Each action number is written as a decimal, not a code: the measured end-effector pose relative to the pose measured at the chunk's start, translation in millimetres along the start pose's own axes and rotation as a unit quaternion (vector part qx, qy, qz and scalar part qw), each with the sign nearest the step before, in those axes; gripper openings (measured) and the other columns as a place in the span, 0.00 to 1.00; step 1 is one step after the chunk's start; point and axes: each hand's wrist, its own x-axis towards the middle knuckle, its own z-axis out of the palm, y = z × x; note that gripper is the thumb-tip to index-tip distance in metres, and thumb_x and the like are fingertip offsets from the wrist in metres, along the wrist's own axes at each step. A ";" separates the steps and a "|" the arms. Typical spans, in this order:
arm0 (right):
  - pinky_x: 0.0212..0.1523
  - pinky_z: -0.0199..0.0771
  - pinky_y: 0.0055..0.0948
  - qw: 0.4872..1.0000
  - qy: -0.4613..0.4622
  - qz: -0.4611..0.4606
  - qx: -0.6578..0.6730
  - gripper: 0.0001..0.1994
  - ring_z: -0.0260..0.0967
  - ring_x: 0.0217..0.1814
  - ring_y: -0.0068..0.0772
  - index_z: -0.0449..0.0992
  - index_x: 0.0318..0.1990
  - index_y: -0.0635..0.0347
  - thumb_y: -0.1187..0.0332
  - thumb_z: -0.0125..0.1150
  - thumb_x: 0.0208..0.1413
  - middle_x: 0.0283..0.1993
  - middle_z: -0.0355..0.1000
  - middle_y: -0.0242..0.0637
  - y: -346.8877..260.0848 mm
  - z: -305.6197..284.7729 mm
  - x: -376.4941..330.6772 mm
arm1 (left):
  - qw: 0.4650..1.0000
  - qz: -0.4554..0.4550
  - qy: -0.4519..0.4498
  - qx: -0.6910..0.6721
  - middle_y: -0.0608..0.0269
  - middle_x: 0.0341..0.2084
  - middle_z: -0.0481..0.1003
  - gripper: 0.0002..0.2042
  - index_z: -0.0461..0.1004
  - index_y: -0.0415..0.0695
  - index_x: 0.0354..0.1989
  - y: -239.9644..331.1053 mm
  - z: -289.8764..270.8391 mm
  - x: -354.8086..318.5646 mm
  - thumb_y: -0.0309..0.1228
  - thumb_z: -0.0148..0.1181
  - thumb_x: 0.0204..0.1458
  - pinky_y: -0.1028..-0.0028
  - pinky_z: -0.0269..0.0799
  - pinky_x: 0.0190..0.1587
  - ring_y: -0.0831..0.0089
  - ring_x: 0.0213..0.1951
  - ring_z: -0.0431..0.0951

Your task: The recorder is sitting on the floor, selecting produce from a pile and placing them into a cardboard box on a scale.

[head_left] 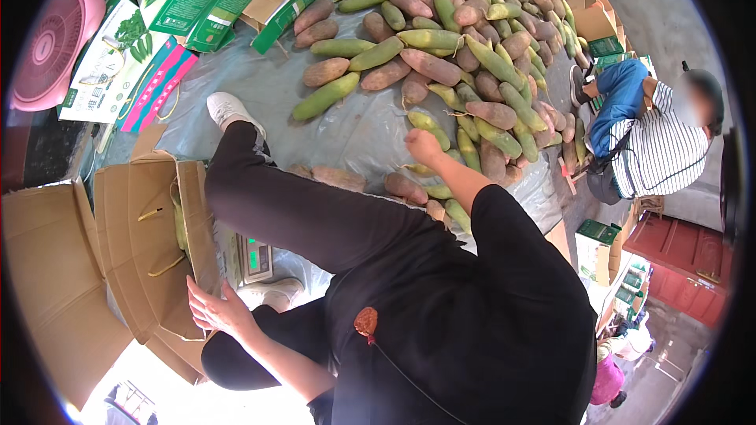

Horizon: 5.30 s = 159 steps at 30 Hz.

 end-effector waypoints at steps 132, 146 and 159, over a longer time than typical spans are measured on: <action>0.42 0.70 0.38 0.912 -0.319 -0.185 -0.181 0.12 0.74 0.39 0.46 0.76 0.40 0.55 0.63 0.50 0.53 0.35 0.76 0.44 5.2 108.6 -36.8 | 0.999 0.019 0.027 0.009 0.56 0.54 0.65 0.35 0.56 0.48 0.63 -19.3 -6.8 -11.5 0.31 0.63 0.44 0.51 0.45 0.60 0.57 0.57 0.62; 0.49 0.68 0.41 0.930 -0.169 -0.298 -0.130 0.23 0.65 0.51 0.48 0.71 0.48 0.56 0.63 0.66 0.42 0.46 0.69 0.42 -110.0 81.0 6.7 | 0.999 0.039 0.017 0.000 0.53 0.54 0.65 0.36 0.54 0.49 0.64 1.9 5.8 -6.1 0.35 0.62 0.44 0.51 0.47 0.60 0.55 0.57 0.62; 0.43 0.62 0.49 0.748 -0.067 -0.602 -0.271 0.14 0.62 0.49 0.32 0.69 0.47 0.45 0.66 0.49 0.51 0.45 0.65 0.26 -200.3 191.0 9.6 | 0.993 0.091 0.051 0.047 0.51 0.52 0.65 0.34 0.54 0.45 0.64 -9.6 16.4 -3.6 0.56 0.45 0.54 0.51 0.51 0.57 0.52 0.53 0.64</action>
